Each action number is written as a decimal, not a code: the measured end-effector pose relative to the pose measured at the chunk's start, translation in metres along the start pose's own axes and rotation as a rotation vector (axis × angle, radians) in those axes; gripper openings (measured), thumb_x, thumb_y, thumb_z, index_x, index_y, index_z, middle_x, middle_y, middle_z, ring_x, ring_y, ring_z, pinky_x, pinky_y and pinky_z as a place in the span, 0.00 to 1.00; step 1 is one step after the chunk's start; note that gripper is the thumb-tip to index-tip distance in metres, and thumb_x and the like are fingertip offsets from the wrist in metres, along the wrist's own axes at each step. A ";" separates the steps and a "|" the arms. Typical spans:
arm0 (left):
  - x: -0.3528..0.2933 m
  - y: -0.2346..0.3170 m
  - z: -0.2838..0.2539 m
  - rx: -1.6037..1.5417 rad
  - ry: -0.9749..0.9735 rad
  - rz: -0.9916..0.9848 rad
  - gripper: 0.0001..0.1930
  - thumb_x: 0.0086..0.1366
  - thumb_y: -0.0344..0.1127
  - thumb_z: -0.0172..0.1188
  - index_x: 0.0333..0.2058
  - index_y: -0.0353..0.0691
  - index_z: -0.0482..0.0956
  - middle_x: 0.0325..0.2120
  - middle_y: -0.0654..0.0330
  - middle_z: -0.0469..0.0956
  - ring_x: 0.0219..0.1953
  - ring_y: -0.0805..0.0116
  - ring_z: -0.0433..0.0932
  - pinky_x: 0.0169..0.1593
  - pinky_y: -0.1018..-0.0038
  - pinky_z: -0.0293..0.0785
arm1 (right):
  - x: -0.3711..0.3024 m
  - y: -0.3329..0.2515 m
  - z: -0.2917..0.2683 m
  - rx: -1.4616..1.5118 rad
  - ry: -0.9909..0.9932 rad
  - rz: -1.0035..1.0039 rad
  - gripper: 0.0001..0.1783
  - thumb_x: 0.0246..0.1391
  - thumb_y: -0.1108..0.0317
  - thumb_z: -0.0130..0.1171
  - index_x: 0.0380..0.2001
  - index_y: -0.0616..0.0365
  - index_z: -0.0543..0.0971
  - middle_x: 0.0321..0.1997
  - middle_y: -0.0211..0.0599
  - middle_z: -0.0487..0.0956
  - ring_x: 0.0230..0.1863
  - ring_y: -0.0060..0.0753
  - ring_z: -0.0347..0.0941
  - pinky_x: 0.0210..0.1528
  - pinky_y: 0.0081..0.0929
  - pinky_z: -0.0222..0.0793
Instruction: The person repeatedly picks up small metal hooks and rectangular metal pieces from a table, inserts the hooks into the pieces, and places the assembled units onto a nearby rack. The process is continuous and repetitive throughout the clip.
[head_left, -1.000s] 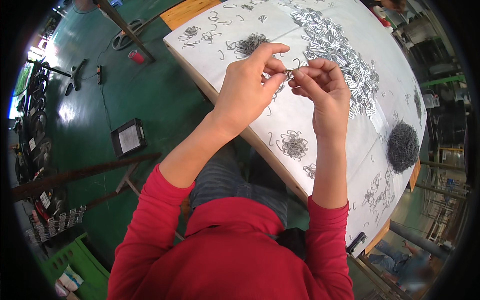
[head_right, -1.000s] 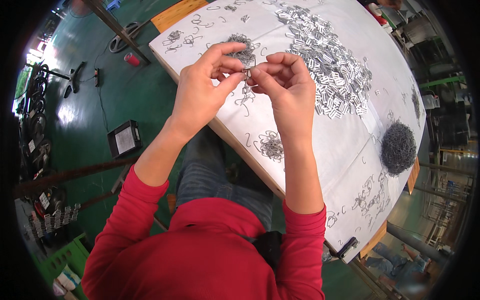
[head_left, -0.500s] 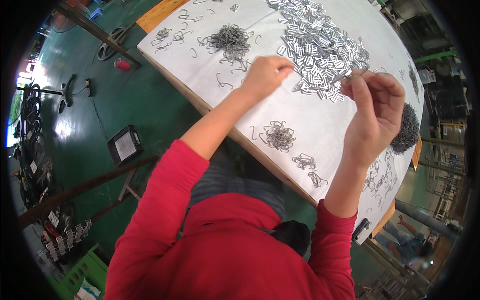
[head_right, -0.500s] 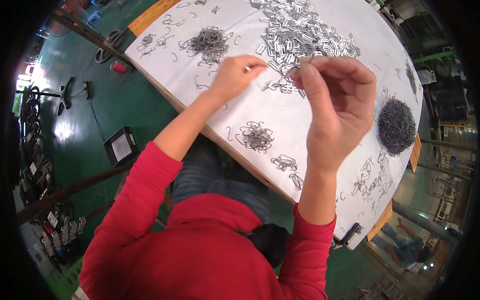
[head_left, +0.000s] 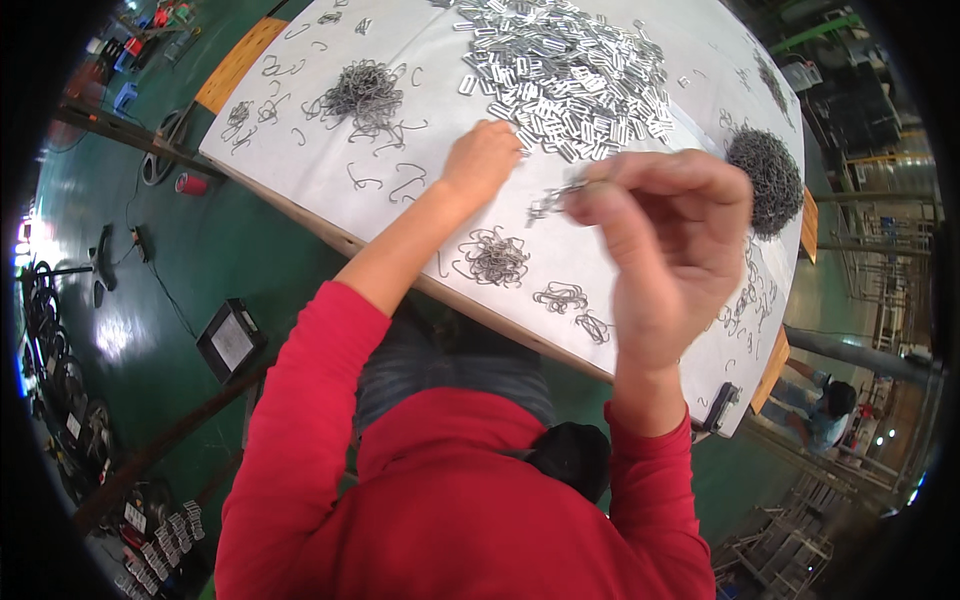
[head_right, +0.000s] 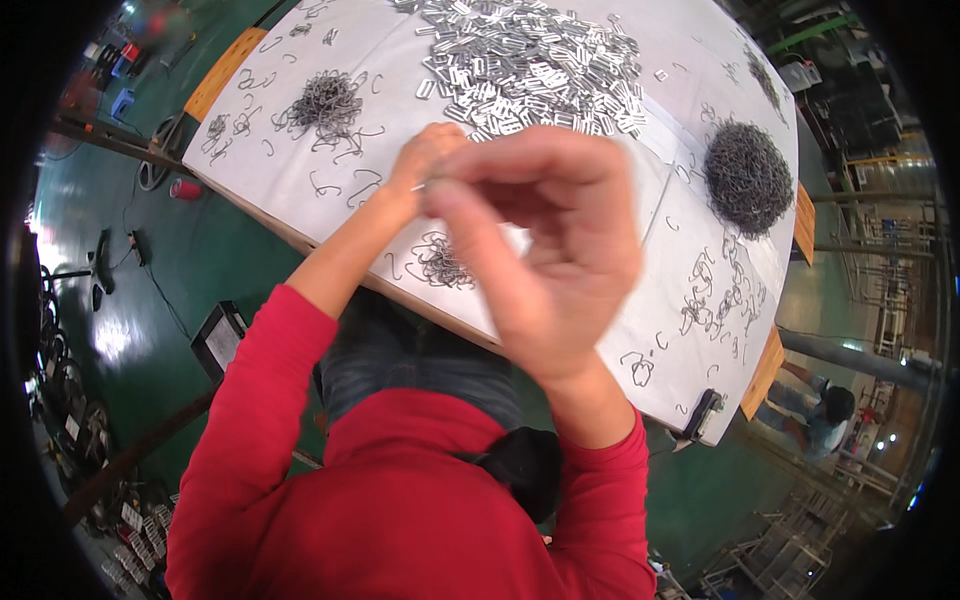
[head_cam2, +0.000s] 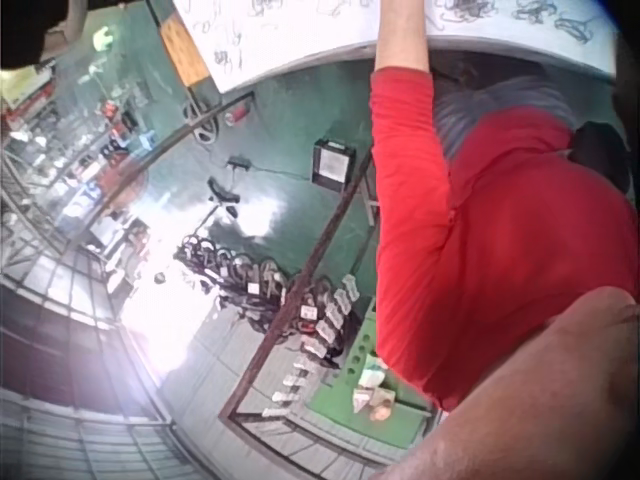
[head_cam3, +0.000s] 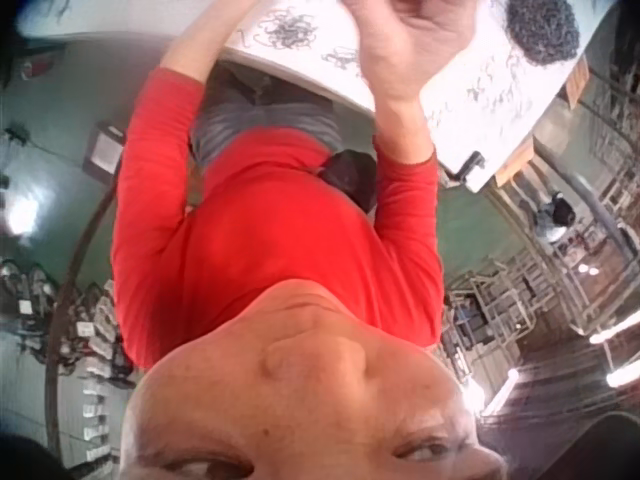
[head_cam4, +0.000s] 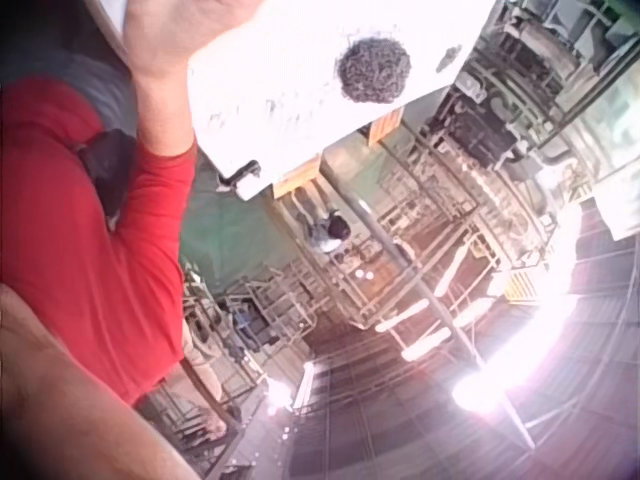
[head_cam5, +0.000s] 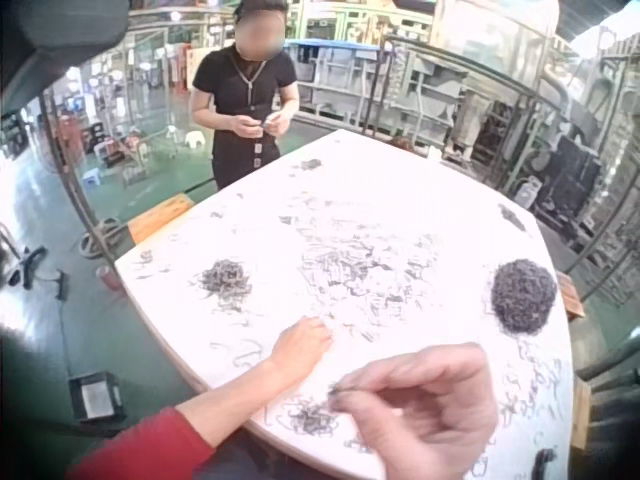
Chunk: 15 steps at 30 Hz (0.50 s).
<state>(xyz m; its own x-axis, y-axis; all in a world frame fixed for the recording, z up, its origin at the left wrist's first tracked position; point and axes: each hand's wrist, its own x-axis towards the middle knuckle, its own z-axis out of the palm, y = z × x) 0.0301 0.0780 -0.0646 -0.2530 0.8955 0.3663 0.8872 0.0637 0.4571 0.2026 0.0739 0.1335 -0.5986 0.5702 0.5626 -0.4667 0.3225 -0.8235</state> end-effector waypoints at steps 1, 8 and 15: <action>-0.007 -0.007 -0.005 0.004 0.021 0.018 0.06 0.54 0.32 0.60 0.30 0.37 0.81 0.31 0.57 0.77 0.37 0.61 0.76 0.39 0.69 0.74 | -0.006 0.000 0.011 0.033 -0.006 0.018 0.18 0.48 0.90 0.53 0.40 0.61 0.65 0.33 0.45 0.76 0.33 0.32 0.76 0.35 0.27 0.78; -0.074 0.006 -0.119 -0.513 0.270 -0.580 0.12 0.61 0.38 0.58 0.37 0.36 0.81 0.23 0.56 0.80 0.26 0.72 0.78 0.30 0.75 0.71 | -0.040 0.016 0.061 0.162 -0.121 0.091 0.15 0.48 0.85 0.59 0.38 0.67 0.68 0.34 0.39 0.78 0.35 0.23 0.77 0.39 0.21 0.76; -0.113 -0.013 -0.131 -0.662 0.294 -0.648 0.14 0.64 0.37 0.55 0.44 0.35 0.78 0.34 0.55 0.81 0.36 0.71 0.79 0.37 0.76 0.75 | -0.073 0.033 0.090 0.006 -0.184 0.196 0.10 0.50 0.78 0.60 0.35 0.62 0.71 0.32 0.35 0.78 0.32 0.22 0.76 0.37 0.21 0.75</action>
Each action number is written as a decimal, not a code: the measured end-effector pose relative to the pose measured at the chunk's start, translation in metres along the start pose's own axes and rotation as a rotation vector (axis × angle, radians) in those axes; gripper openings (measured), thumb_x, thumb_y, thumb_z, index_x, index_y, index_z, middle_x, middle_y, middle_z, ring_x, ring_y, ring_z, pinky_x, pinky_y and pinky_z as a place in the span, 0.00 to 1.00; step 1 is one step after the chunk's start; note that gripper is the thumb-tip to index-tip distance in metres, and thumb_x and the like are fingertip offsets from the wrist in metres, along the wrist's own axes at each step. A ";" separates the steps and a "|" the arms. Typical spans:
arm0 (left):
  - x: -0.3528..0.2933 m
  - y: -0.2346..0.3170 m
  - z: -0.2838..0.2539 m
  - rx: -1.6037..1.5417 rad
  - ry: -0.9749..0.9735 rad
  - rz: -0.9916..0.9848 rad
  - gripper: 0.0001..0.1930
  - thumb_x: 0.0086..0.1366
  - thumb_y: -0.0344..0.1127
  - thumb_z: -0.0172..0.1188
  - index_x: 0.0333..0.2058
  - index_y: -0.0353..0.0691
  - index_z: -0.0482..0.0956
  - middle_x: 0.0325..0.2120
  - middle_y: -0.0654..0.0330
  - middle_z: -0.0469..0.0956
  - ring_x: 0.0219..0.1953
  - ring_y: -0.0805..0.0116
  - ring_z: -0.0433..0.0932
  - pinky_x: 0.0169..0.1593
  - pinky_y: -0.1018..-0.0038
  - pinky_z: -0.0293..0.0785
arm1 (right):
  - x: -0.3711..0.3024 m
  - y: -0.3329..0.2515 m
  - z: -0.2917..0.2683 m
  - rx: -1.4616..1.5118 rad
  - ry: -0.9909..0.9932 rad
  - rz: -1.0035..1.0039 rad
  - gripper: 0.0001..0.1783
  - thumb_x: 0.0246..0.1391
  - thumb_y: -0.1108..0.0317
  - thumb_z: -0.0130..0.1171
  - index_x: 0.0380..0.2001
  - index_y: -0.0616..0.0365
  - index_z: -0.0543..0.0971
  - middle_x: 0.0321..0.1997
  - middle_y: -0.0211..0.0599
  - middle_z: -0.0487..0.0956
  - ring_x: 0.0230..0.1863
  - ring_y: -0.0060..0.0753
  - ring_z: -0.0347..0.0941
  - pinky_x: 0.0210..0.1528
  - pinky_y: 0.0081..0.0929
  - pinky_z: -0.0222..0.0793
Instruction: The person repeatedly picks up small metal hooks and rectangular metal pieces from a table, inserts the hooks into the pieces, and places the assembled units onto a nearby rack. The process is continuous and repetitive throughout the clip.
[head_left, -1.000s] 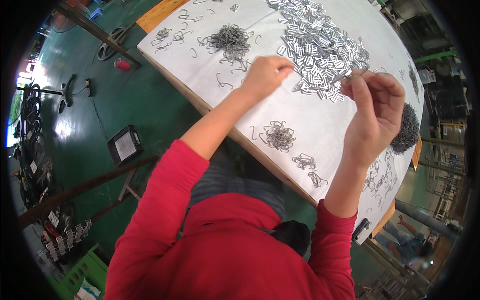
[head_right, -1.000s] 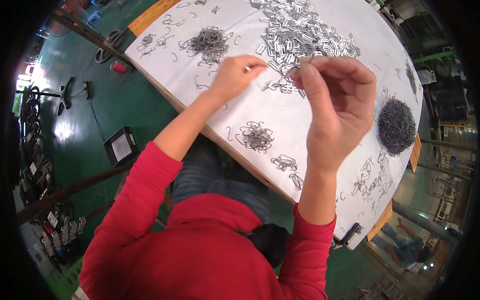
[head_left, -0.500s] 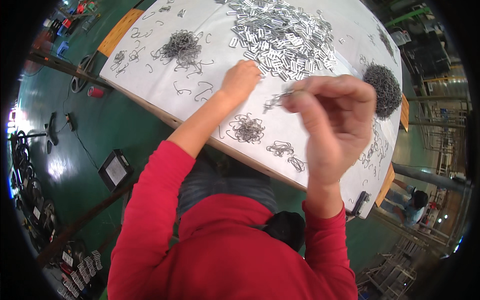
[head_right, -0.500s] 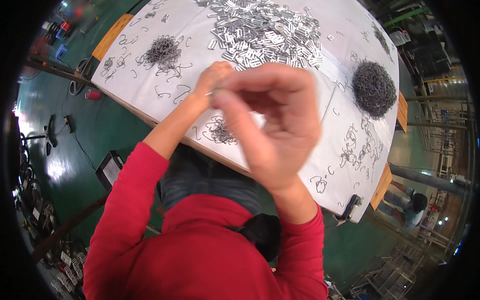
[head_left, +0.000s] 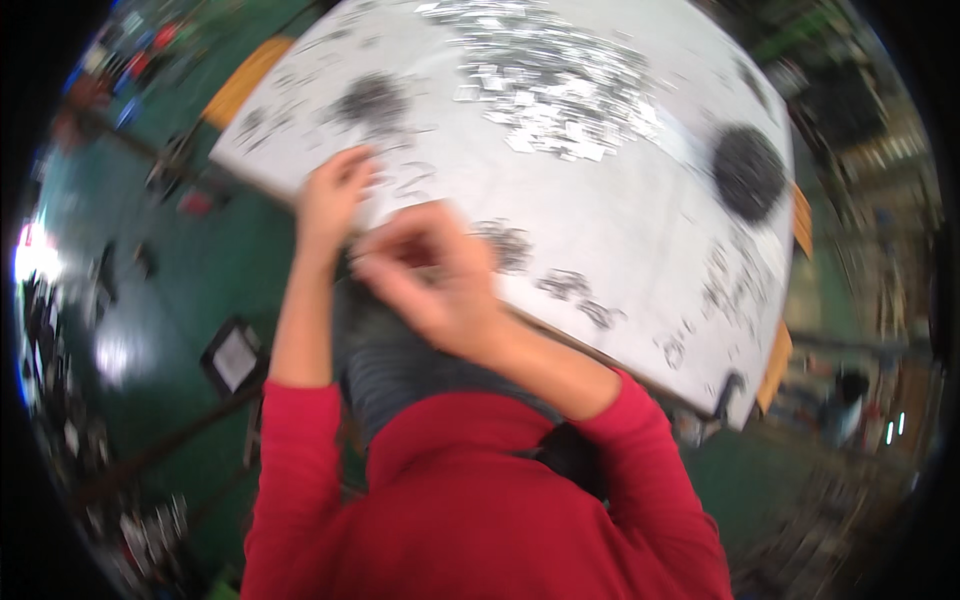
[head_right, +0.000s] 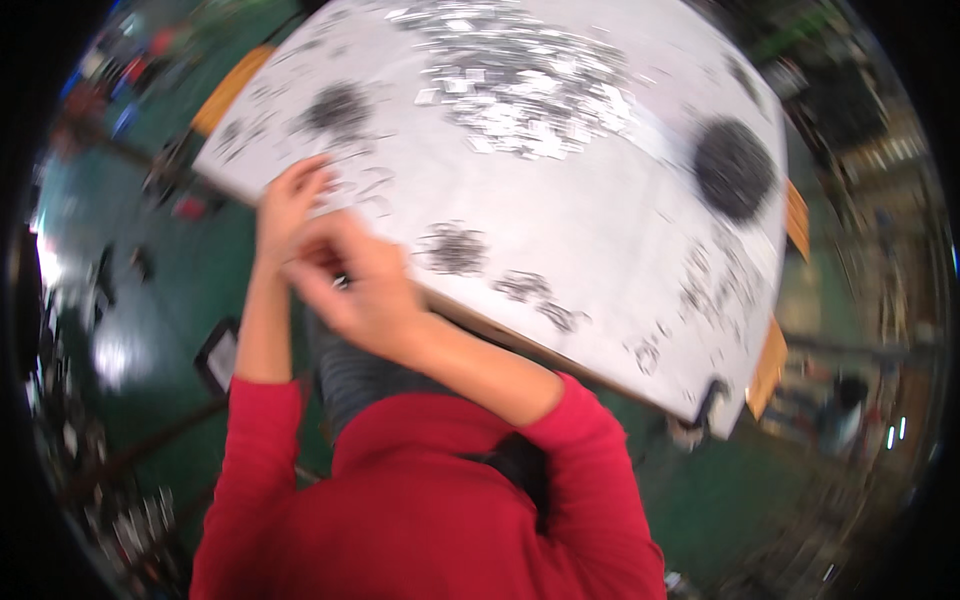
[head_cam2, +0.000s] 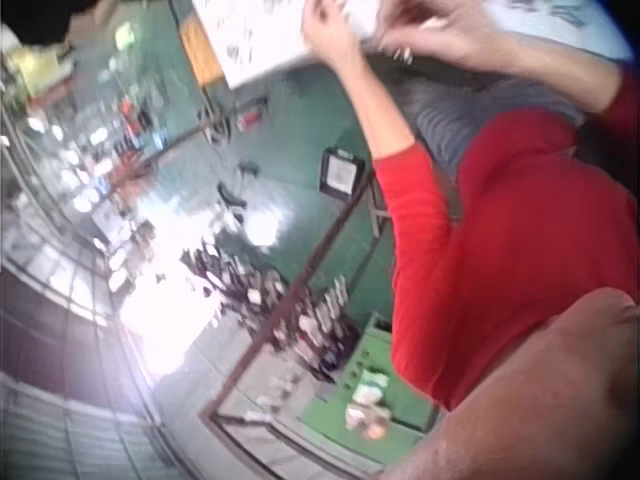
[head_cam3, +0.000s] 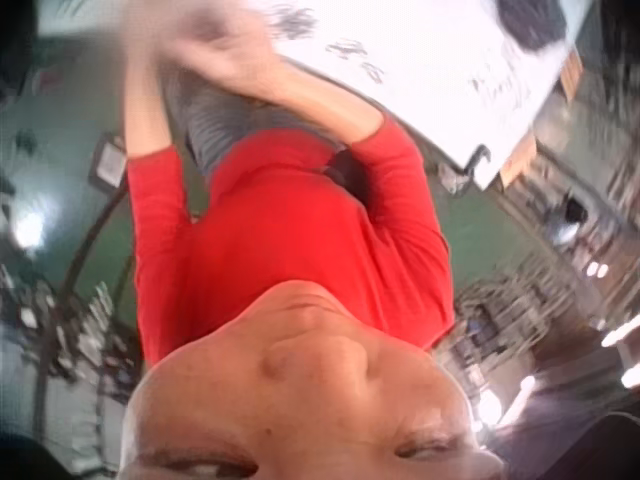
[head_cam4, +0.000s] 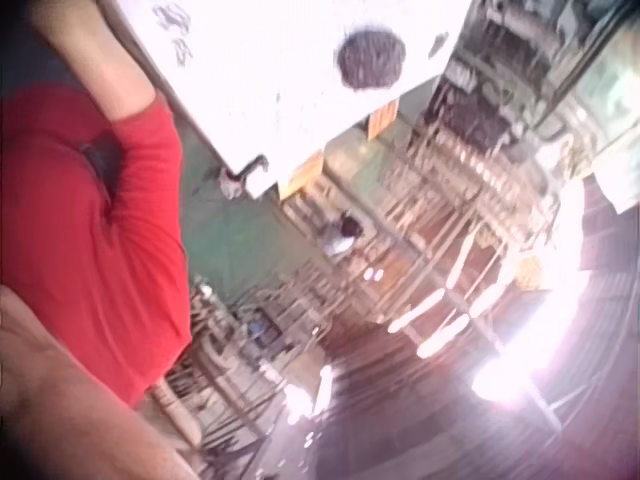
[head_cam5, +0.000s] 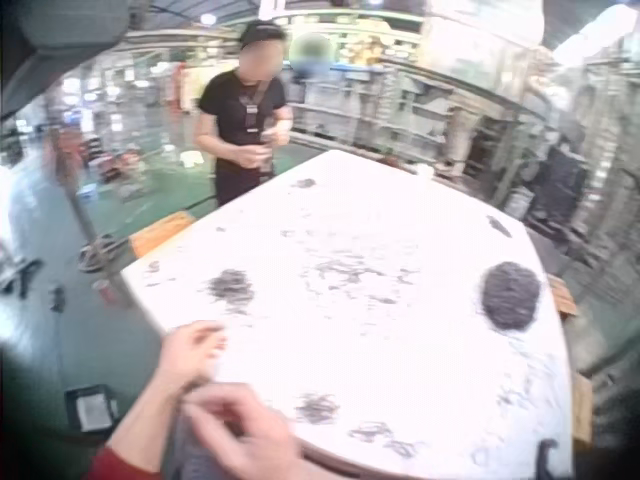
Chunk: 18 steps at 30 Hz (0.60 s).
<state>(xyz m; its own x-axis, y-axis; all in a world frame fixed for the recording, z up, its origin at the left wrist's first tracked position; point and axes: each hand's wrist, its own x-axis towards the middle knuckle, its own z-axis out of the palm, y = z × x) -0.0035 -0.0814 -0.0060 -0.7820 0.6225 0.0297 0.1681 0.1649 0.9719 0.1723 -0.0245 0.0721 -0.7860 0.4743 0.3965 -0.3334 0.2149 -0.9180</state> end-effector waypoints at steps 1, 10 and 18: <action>-0.003 0.002 -0.005 -0.017 0.005 -0.075 0.15 0.64 0.38 0.55 0.46 0.36 0.77 0.39 0.56 0.79 0.38 0.70 0.79 0.38 0.76 0.75 | -0.003 0.008 0.003 -0.026 -0.015 -0.003 0.08 0.50 0.76 0.60 0.34 0.59 0.73 0.30 0.33 0.78 0.30 0.21 0.76 0.35 0.21 0.74; -0.063 0.006 -0.058 -0.250 0.059 0.045 0.15 0.63 0.30 0.56 0.48 0.32 0.72 0.37 0.57 0.78 0.39 0.74 0.76 0.42 0.81 0.71 | -0.016 0.040 0.023 0.034 0.049 -0.133 0.10 0.46 0.77 0.62 0.33 0.60 0.73 0.27 0.36 0.76 0.27 0.30 0.75 0.30 0.26 0.71; -0.115 0.060 -0.045 -0.294 0.215 -0.015 0.07 0.58 0.25 0.60 0.36 0.31 0.78 0.28 0.58 0.80 0.29 0.77 0.76 0.33 0.82 0.71 | -0.023 0.036 0.038 -0.010 0.014 -0.040 0.08 0.49 0.80 0.59 0.33 0.62 0.74 0.29 0.37 0.77 0.29 0.27 0.77 0.34 0.23 0.74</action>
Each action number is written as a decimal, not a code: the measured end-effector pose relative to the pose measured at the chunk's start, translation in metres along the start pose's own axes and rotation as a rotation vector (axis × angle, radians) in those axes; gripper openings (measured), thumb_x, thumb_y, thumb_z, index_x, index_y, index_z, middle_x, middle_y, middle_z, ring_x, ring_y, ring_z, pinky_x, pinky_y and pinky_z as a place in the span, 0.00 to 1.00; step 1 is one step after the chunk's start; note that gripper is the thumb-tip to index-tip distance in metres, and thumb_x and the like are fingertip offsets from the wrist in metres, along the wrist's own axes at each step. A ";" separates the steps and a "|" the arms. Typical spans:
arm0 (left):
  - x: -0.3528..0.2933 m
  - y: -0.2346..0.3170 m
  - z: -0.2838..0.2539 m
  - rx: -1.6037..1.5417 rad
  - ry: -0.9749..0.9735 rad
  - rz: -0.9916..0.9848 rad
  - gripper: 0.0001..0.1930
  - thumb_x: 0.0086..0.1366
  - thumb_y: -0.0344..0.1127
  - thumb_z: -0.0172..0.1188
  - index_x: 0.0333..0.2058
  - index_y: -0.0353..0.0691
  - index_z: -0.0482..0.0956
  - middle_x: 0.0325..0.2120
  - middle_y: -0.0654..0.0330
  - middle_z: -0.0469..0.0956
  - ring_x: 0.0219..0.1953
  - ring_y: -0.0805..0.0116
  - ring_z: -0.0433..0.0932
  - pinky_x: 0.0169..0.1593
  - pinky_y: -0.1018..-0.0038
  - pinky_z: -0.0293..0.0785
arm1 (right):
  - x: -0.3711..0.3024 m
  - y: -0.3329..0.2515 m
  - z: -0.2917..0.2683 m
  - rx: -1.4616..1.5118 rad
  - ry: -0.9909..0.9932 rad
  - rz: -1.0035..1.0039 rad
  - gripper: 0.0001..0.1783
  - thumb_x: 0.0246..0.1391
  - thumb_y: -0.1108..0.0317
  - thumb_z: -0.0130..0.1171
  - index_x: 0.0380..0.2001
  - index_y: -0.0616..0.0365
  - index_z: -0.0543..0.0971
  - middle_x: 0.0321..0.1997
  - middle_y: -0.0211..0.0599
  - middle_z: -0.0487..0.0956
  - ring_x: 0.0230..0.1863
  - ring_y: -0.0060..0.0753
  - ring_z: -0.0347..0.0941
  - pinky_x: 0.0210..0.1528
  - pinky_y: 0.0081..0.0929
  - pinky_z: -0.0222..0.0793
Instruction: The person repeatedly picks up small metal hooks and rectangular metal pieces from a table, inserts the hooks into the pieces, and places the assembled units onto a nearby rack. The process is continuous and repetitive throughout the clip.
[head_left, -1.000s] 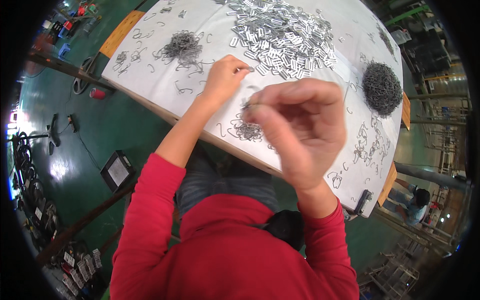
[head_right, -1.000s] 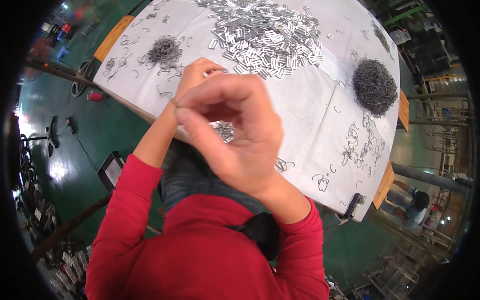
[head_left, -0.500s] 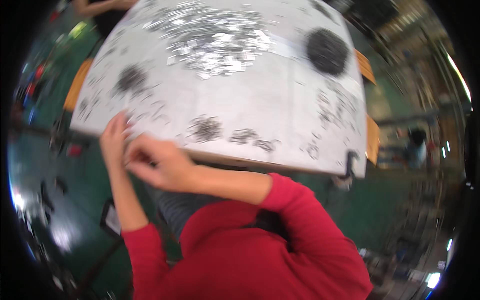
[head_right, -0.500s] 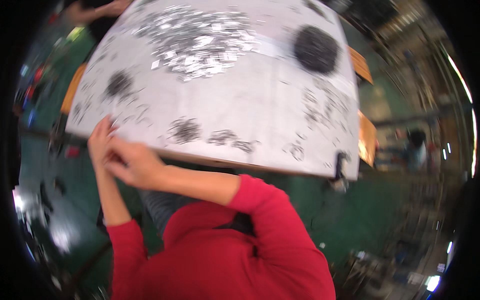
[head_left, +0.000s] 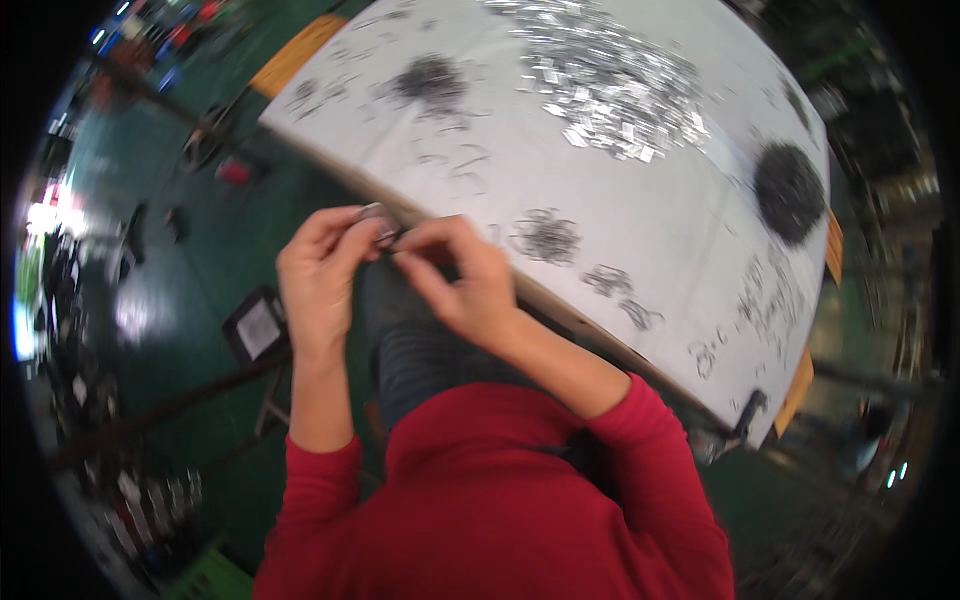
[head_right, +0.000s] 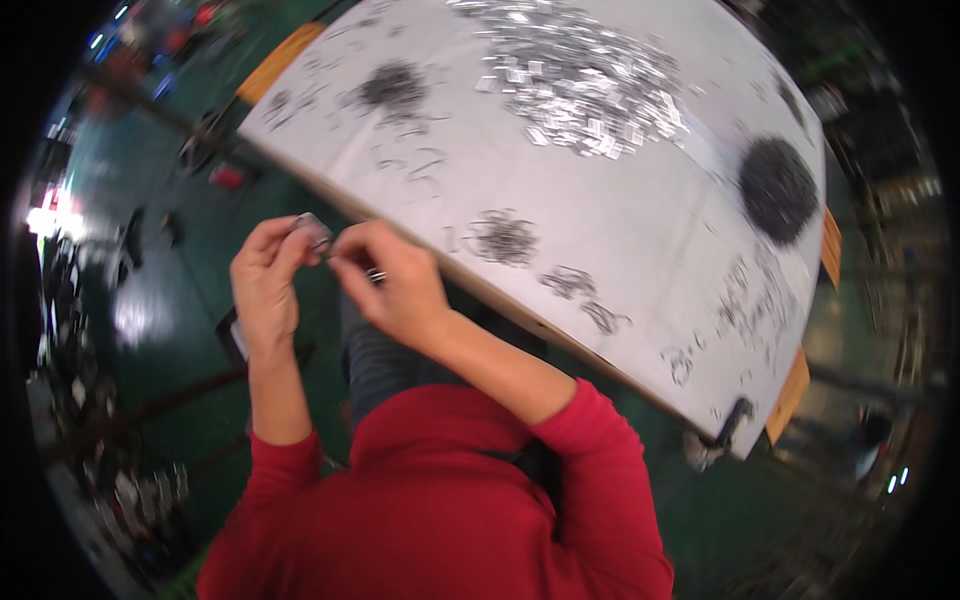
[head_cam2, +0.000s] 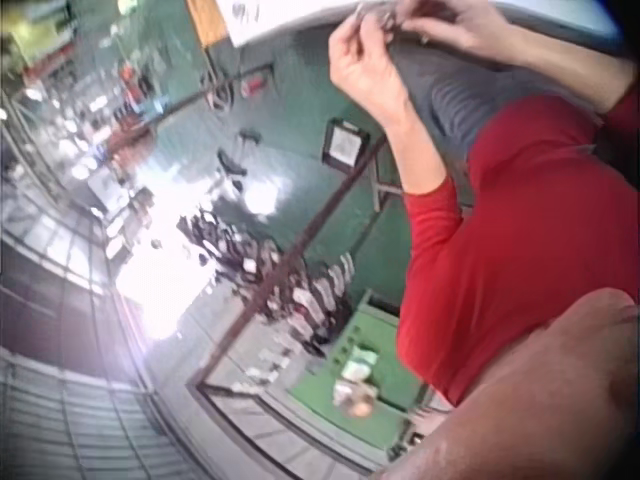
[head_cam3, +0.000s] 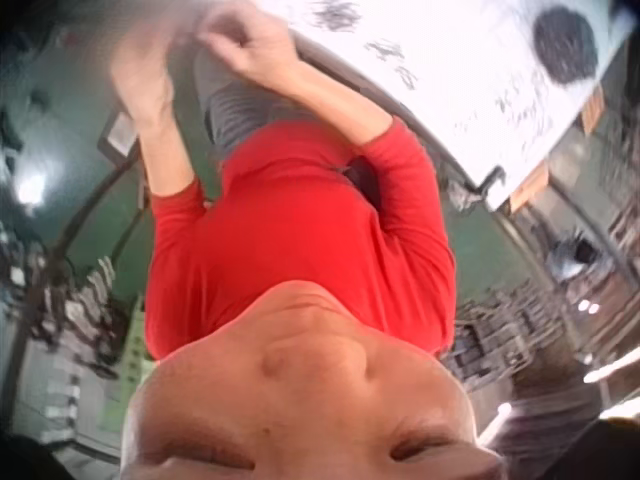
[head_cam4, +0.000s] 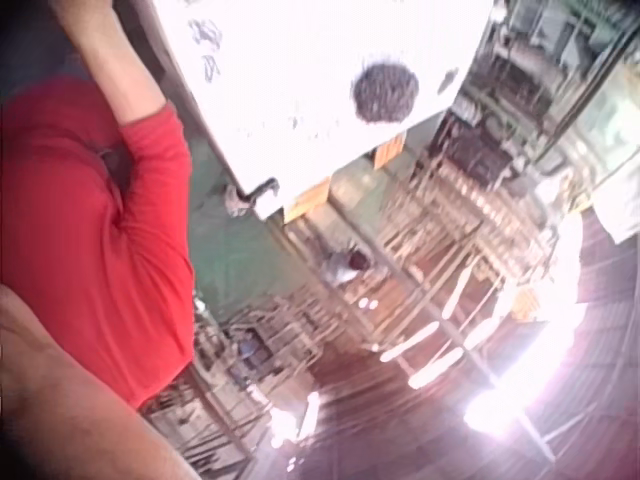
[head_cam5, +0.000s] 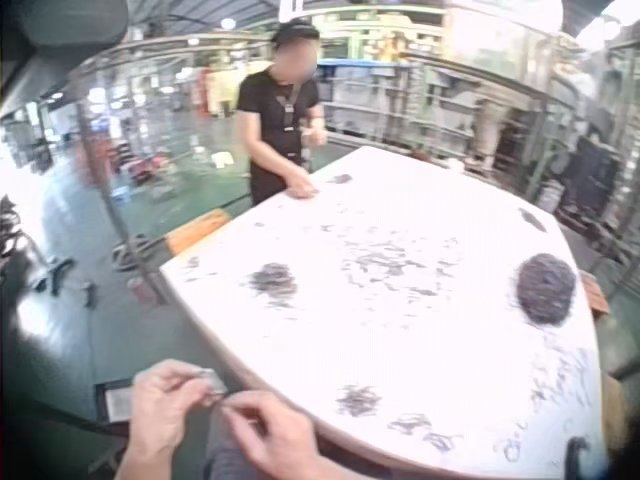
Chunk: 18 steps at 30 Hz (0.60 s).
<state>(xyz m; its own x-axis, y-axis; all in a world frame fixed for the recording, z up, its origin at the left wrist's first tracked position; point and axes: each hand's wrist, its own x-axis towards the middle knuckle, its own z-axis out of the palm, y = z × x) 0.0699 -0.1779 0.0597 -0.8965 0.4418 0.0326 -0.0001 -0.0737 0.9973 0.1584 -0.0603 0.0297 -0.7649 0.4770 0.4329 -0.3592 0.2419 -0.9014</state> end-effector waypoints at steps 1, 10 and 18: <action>-0.003 -0.001 -0.002 -0.012 0.002 -0.008 0.06 0.59 0.25 0.60 0.35 0.31 0.78 0.29 0.59 0.80 0.30 0.77 0.77 0.33 0.83 0.71 | -0.002 0.000 0.002 0.028 0.003 0.039 0.09 0.49 0.80 0.60 0.33 0.62 0.73 0.30 0.36 0.78 0.30 0.26 0.78 0.34 0.22 0.75; -0.016 -0.001 -0.003 -0.059 0.022 0.020 0.05 0.58 0.23 0.61 0.34 0.31 0.78 0.34 0.59 0.79 0.35 0.78 0.77 0.42 0.82 0.72 | -0.004 0.006 0.009 0.001 -0.031 0.080 0.10 0.48 0.80 0.61 0.34 0.62 0.72 0.31 0.37 0.79 0.31 0.27 0.79 0.35 0.22 0.76; -0.007 -0.021 -0.013 0.110 0.052 0.136 0.06 0.57 0.21 0.61 0.34 0.32 0.78 0.41 0.57 0.76 0.36 0.77 0.75 0.43 0.81 0.71 | 0.021 0.023 0.001 -0.241 -0.162 0.048 0.09 0.51 0.77 0.60 0.36 0.61 0.72 0.33 0.37 0.78 0.34 0.27 0.77 0.32 0.23 0.74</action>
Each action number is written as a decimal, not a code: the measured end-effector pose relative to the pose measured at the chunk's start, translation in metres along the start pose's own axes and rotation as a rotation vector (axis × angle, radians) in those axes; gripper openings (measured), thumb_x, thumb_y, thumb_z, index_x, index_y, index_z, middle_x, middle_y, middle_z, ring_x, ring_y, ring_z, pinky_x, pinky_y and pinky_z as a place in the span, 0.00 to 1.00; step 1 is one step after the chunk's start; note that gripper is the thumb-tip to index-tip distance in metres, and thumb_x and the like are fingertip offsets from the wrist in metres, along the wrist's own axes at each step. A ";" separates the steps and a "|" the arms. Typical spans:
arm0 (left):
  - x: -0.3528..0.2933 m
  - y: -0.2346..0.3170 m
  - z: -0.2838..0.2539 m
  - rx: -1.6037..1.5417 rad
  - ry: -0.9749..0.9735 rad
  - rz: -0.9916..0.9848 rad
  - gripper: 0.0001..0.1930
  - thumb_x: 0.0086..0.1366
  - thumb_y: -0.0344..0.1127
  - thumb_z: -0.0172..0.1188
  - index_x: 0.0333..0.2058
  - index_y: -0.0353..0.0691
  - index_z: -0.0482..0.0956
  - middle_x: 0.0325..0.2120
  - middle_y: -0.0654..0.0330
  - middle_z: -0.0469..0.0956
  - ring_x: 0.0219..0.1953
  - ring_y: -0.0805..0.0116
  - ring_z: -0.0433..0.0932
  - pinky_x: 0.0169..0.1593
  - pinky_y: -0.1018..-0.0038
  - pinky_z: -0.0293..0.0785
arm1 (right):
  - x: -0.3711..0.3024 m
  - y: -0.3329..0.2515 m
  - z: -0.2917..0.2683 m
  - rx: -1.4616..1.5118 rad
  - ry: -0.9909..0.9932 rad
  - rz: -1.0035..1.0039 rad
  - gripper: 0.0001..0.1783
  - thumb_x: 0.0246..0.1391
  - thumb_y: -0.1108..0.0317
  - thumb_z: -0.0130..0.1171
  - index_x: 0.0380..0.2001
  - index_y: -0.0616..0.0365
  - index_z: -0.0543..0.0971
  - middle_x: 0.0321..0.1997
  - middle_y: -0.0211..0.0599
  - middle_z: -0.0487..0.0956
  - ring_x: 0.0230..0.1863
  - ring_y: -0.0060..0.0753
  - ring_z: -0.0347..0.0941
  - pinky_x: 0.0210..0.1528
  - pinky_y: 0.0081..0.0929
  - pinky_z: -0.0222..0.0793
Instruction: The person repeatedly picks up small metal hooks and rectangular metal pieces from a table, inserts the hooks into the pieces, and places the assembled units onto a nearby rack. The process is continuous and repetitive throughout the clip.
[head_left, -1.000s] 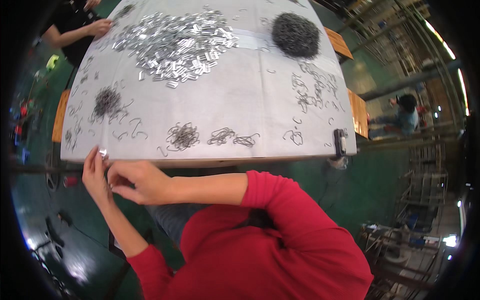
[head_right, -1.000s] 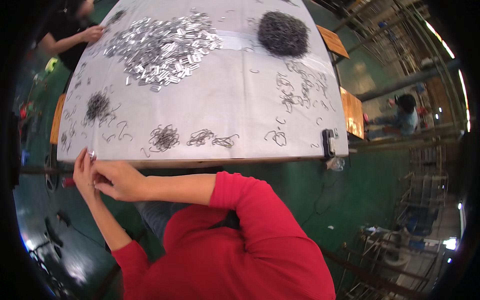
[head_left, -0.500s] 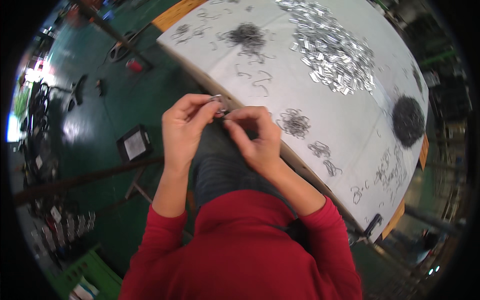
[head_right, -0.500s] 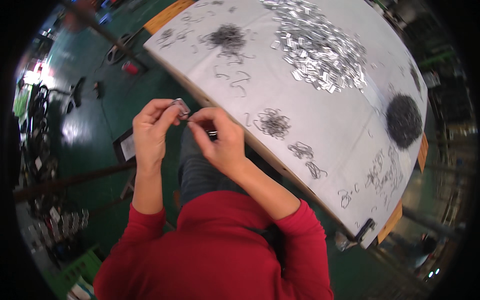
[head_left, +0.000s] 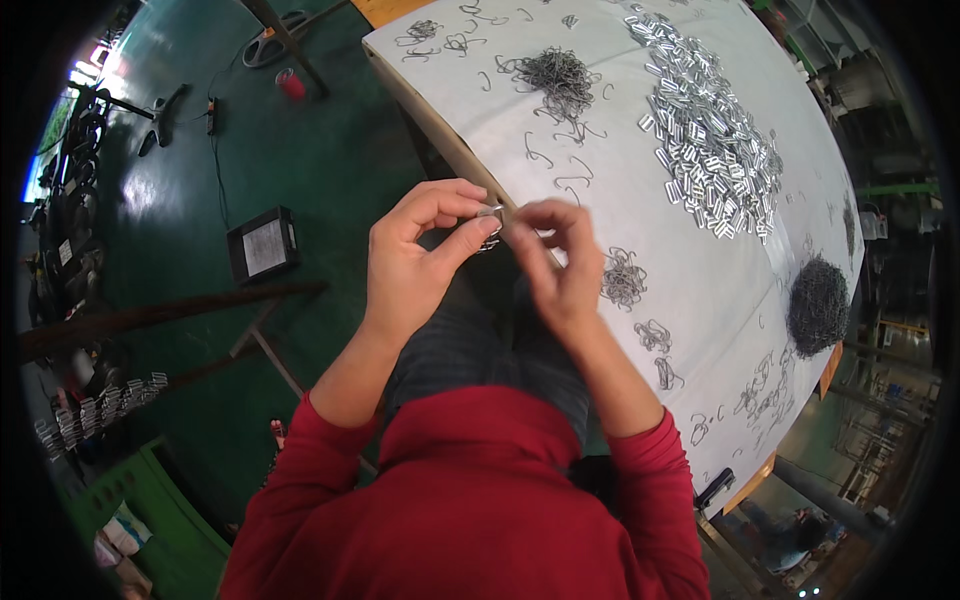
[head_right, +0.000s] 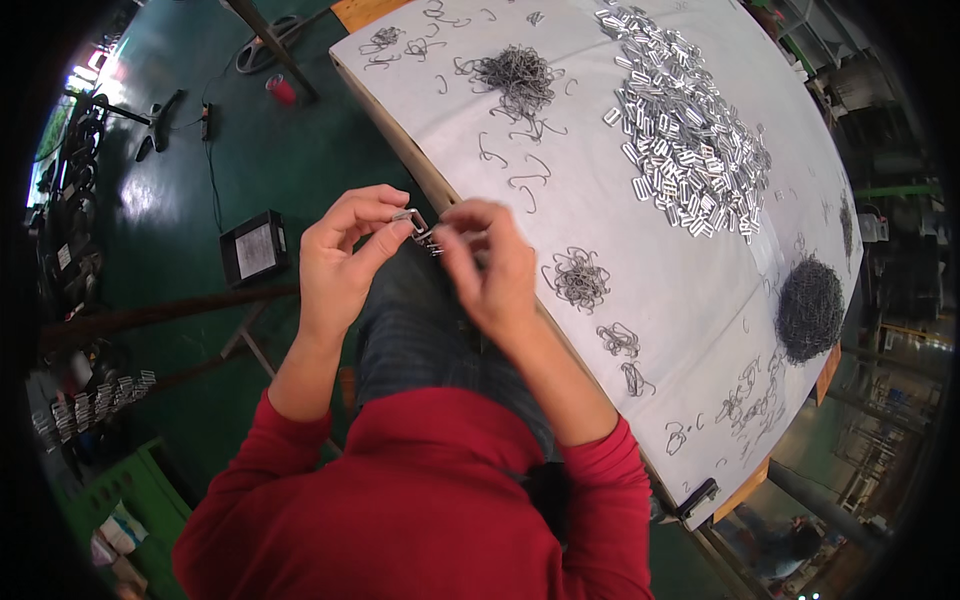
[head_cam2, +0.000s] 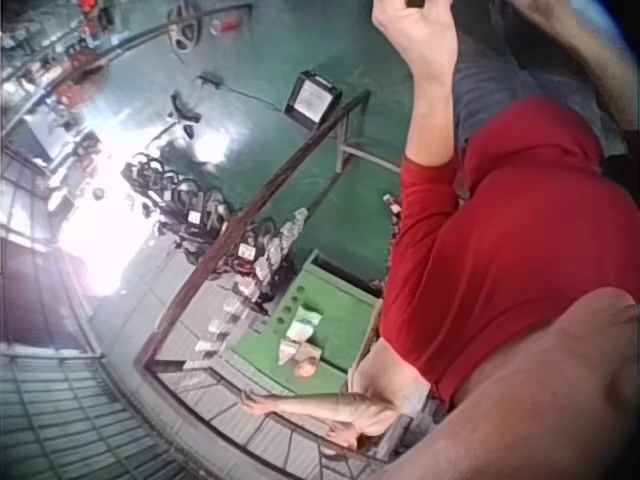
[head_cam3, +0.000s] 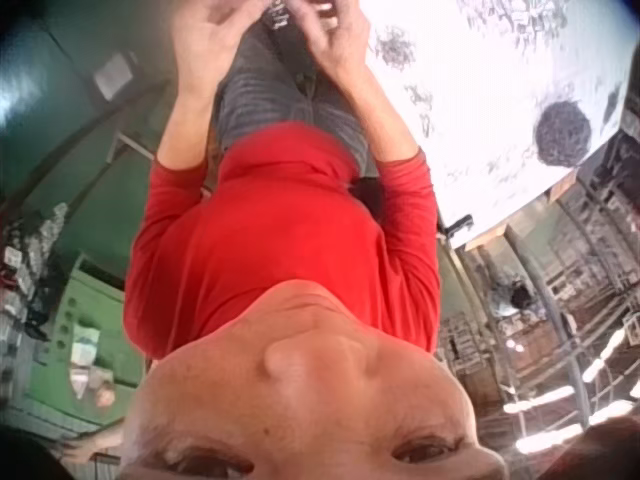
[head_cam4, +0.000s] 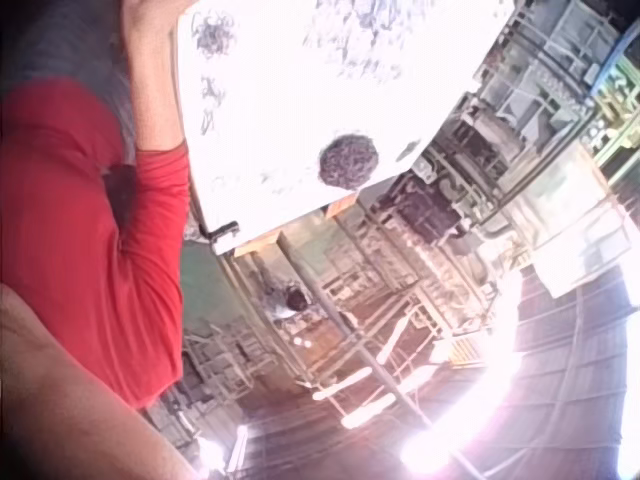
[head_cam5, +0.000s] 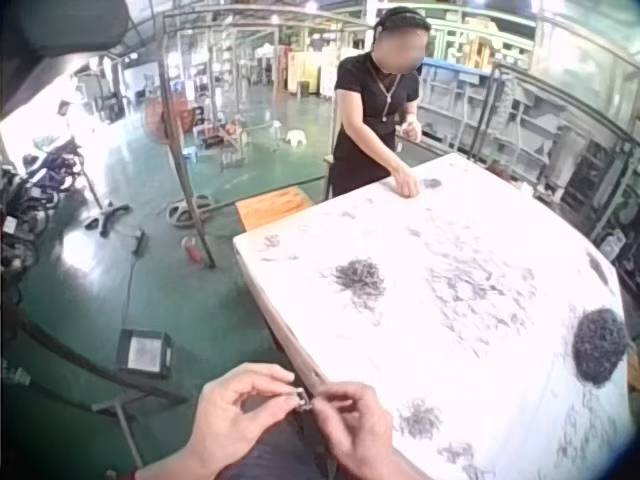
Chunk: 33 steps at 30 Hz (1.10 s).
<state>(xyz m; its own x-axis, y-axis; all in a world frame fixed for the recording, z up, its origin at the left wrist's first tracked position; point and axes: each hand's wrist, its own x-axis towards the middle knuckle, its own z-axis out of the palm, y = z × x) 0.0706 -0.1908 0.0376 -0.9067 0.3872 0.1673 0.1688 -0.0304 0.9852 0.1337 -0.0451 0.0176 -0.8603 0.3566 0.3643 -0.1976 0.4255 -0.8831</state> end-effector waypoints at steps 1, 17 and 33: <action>0.001 -0.005 -0.002 0.039 0.006 0.018 0.06 0.57 0.21 0.61 0.34 0.32 0.78 0.41 0.57 0.76 0.36 0.77 0.75 0.43 0.81 0.71 | 0.014 0.016 -0.005 -0.079 0.013 -0.009 0.08 0.53 0.75 0.58 0.36 0.60 0.72 0.33 0.36 0.78 0.33 0.28 0.76 0.30 0.24 0.72; 0.005 -0.027 -0.015 0.094 0.096 -0.072 0.05 0.55 0.21 0.63 0.31 0.34 0.78 0.34 0.56 0.78 0.38 0.72 0.76 0.45 0.77 0.71 | 0.195 0.106 -0.044 -0.536 -0.111 0.191 0.21 0.41 0.63 0.63 0.42 0.52 0.77 0.31 0.43 0.81 0.30 0.37 0.77 0.36 0.30 0.72; 0.008 -0.044 -0.003 0.151 0.056 -0.085 0.07 0.54 0.21 0.63 0.33 0.34 0.79 0.33 0.57 0.78 0.33 0.73 0.76 0.36 0.80 0.72 | 0.197 0.140 -0.045 -0.678 -0.271 -0.130 0.19 0.47 0.73 0.57 0.46 0.51 0.76 0.45 0.37 0.75 0.46 0.43 0.72 0.45 0.37 0.68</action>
<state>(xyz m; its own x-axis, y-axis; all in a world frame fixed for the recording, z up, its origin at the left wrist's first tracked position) 0.0553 -0.1890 -0.0038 -0.9396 0.3302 0.0898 0.1430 0.1404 0.9797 -0.0423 0.1225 -0.0207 -0.9528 0.0878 0.2906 -0.0480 0.9017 -0.4297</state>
